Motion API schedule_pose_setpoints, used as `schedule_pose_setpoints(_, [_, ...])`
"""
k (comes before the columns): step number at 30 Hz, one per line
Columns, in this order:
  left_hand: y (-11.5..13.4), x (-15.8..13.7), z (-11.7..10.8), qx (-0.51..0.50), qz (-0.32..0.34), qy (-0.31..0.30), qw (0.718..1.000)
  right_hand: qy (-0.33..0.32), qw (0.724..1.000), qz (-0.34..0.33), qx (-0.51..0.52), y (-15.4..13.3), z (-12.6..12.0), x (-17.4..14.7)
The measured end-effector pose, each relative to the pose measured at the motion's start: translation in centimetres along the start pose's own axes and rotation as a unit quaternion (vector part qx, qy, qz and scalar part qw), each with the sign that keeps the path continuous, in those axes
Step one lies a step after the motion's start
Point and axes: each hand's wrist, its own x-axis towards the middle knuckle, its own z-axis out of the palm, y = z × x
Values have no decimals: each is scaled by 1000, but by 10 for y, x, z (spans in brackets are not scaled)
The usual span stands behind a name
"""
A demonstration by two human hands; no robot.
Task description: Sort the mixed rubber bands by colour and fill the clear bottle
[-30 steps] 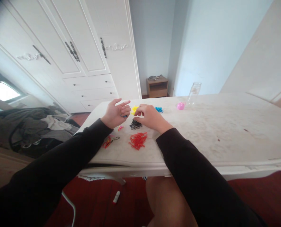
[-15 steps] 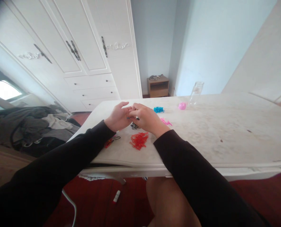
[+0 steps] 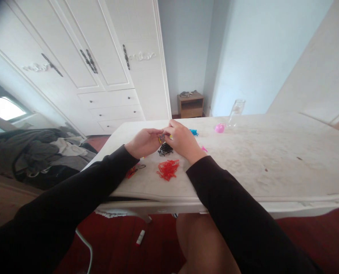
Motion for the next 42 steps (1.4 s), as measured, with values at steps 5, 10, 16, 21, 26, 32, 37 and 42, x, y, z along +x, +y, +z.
schedule_pose_setpoints(5, [-2,-2,1,13,0,-19,1000,-2,1000,1,7,4,-2,-1])
schedule_pose_setpoints(10, [2,-6,8,17,7,-7,1000,42,997,14,57,4,0,0])
schedule_pose_setpoints(16, [5,-6,6,24,0,28,999,108,989,94,44,22,-9,3])
schedule_pose_setpoints(21, [7,-4,3,36,-5,43,998,115,969,213,-40,58,-27,-4])
schedule_pose_setpoints(26, [8,-1,1,42,-2,48,998,109,962,241,-72,74,-30,-12])
schedule_pose_setpoints(32, [9,0,-3,45,2,33,998,95,959,243,-108,77,-27,-12])
schedule_pose_setpoints(37, [7,-1,-4,61,9,-3,998,114,983,131,-54,52,-24,-7])
schedule_pose_setpoints(42, [2,2,-10,117,31,-87,989,32,999,-7,37,23,-10,-3])
